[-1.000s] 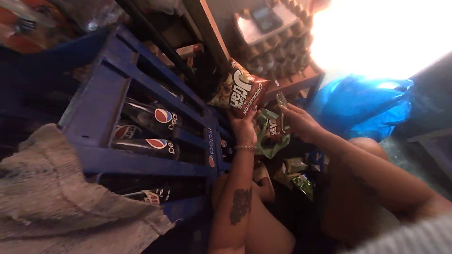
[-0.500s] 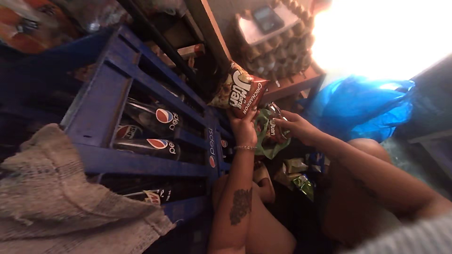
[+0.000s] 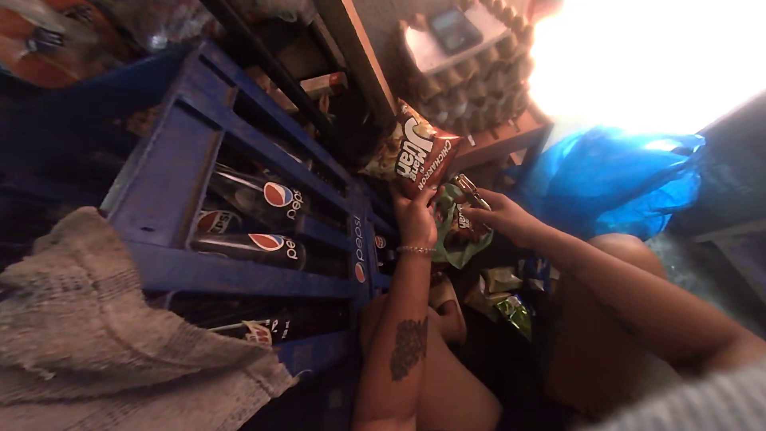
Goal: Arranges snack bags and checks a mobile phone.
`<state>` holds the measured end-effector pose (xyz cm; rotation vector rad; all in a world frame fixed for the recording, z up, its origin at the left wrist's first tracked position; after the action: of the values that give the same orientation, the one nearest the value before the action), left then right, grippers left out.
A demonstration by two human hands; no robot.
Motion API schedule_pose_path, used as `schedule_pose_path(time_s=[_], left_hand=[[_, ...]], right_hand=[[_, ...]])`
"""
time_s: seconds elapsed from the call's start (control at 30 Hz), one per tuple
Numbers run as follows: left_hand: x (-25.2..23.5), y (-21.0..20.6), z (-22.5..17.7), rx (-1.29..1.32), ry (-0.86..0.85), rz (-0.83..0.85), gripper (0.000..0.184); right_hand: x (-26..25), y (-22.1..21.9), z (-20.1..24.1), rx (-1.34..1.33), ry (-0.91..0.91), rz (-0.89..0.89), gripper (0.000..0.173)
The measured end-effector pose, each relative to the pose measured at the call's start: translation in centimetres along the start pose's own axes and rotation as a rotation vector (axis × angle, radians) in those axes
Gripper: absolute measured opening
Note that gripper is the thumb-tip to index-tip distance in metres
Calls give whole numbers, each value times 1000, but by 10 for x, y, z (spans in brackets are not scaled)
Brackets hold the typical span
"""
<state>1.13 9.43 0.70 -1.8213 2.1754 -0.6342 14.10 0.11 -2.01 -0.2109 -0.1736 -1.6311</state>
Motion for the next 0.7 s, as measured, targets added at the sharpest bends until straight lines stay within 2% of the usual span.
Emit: schedule_pose_path(time_s=[0.3,0.7], left_hand=[[-1,-4,-1,-94,-5,79,74],[0,-4,0,-31,5,67,61]], right_hand=[[1,-2,-2,90,-19,22,33],[1,-1,-1,157,15,43,30]])
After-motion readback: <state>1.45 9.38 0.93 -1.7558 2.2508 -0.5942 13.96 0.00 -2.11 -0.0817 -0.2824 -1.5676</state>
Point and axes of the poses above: each hand's wrist, its own x-axis away from the middle knuckle, its own y-axis out of the back of the hand, z = x × y, the point moved 8 cm from there along -x, towards the middle knuckle, and after that the axes turned 3 degrees about x, right-handed, at the moved point
